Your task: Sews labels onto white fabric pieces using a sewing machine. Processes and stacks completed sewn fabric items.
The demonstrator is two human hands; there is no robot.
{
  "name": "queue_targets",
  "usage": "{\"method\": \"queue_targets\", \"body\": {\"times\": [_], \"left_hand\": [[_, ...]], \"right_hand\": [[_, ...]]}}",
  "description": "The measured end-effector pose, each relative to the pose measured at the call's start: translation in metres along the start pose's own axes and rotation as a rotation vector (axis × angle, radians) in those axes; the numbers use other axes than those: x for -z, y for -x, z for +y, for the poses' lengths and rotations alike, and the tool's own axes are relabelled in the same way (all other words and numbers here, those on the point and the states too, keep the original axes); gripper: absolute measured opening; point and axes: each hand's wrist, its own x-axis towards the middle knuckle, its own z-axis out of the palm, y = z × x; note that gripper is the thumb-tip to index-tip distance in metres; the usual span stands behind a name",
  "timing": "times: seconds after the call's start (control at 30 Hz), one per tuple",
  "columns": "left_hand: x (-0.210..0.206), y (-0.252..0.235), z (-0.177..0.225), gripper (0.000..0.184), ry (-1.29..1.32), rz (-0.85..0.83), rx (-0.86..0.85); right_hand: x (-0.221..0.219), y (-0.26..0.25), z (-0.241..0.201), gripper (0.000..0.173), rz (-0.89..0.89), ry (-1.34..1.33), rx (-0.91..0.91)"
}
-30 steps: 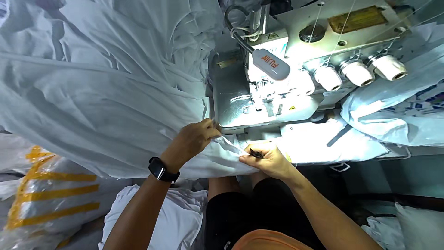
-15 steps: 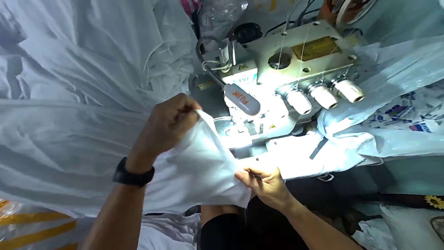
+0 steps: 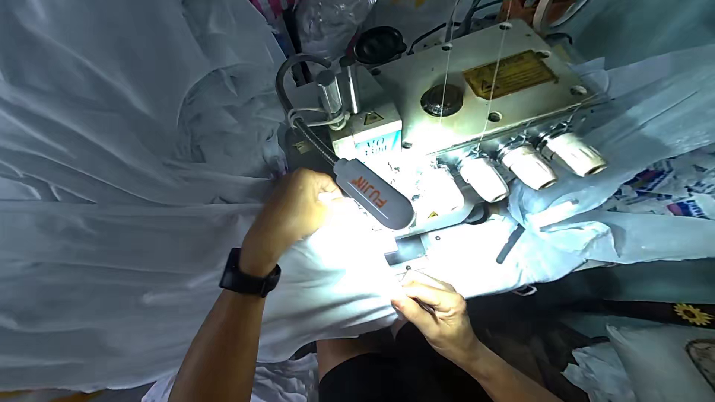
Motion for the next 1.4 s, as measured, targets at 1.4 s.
{"method": "queue_targets", "body": {"times": [1.4], "left_hand": [[-0.044,-0.003,-0.024,0.034,-0.05,0.346,0.032]], "right_hand": [[-0.011,-0.024,0.002,0.019,0.014,-0.017,0.023]]}}
